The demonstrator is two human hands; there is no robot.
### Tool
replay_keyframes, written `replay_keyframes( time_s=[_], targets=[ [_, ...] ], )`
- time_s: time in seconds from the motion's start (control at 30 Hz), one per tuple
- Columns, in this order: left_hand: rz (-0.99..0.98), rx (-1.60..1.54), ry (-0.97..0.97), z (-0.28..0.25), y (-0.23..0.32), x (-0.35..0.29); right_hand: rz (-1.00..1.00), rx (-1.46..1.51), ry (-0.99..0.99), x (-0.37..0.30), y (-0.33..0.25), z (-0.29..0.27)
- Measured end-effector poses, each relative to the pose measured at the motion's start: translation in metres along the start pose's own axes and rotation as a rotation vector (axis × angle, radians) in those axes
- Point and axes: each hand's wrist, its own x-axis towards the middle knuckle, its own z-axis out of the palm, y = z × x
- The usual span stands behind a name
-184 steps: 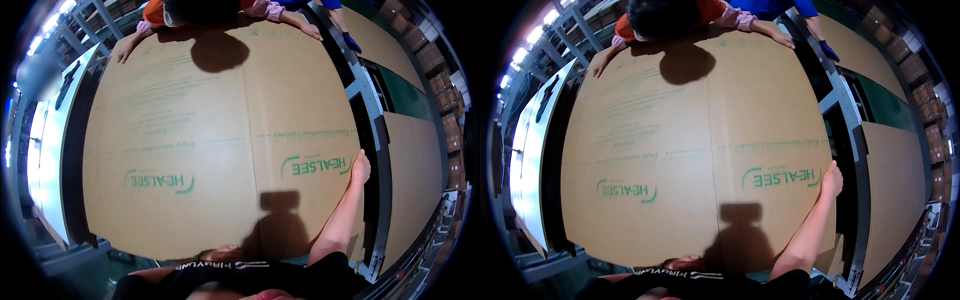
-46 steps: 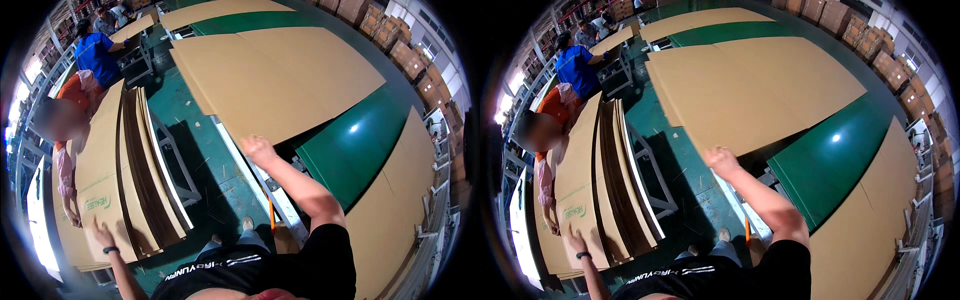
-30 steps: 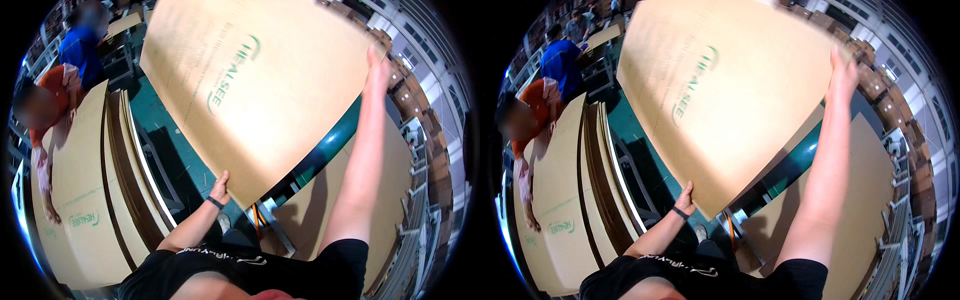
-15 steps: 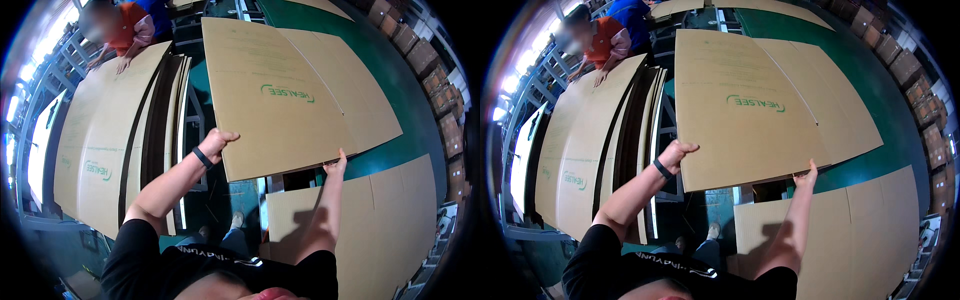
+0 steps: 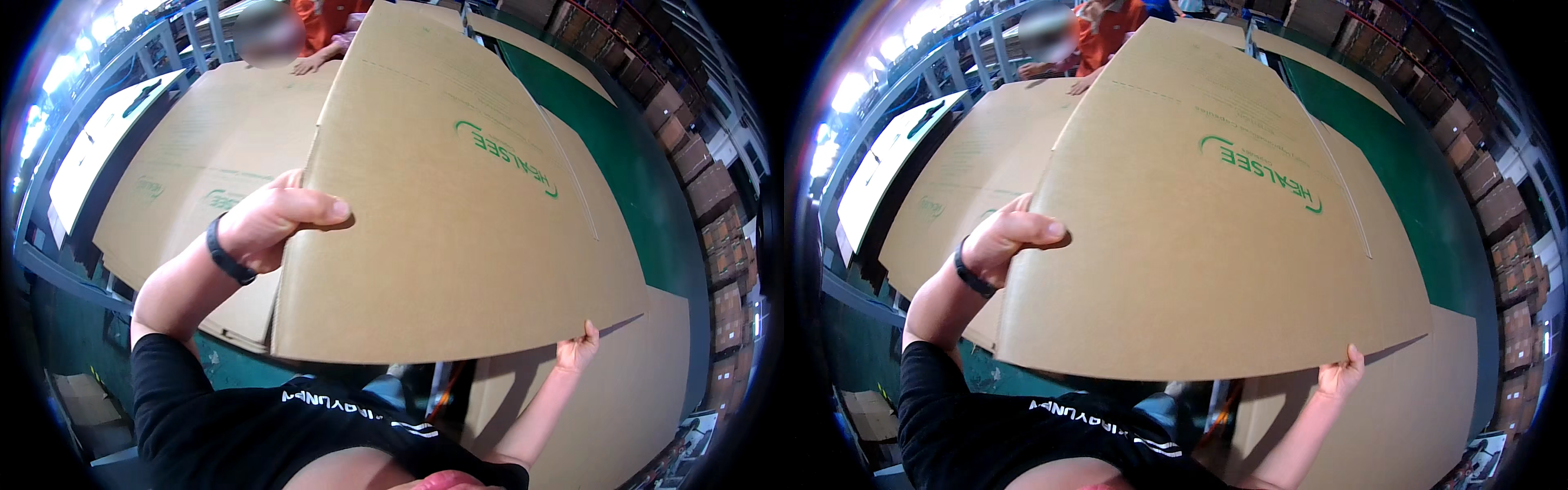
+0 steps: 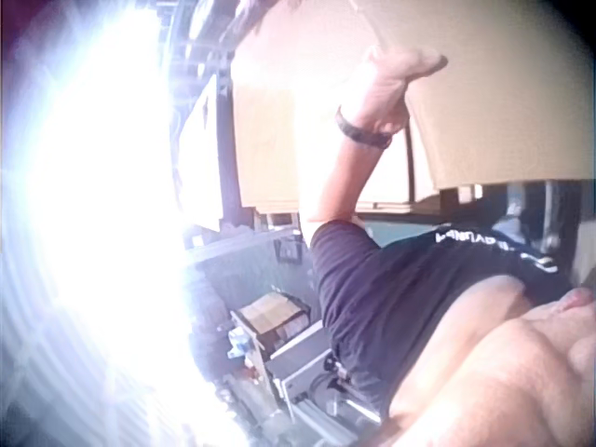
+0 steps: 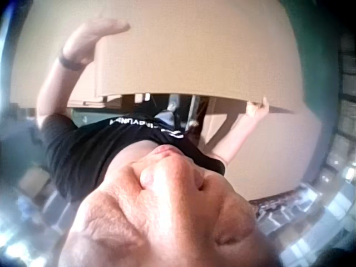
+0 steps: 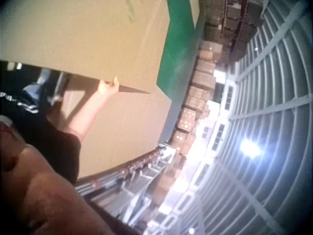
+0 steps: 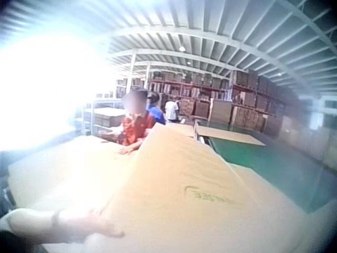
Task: The person assembles flat cardboard boxes on a conveyor belt. They fold the flaps, tuck in the tabs, and secure the boxes before passing them down the line.
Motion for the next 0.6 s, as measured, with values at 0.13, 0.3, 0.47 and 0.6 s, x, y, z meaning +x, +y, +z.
replay_keyframes(
  time_s=[0.13,0.3,0.47,0.6],
  targets=[
    [0.098,0.065,0.103,-0.049,0.014,-0.086,0.060,0.117,-0.201,-0.054,0.044,0.027],
    [0.138,0.033,0.239,-0.125,0.003,-0.229,0.025,-0.090,-0.010,-0.188,0.115,0.044],
    [-0.030,0.257,0.531,-0.276,-0.058,-0.368,0.521,-0.299,-0.332,-0.289,0.229,0.109],
    [-0.030,1.400,1.074,-0.537,-0.023,-0.437,0.797,-0.318,-0.606,-0.351,0.483,0.180]
  ],
)
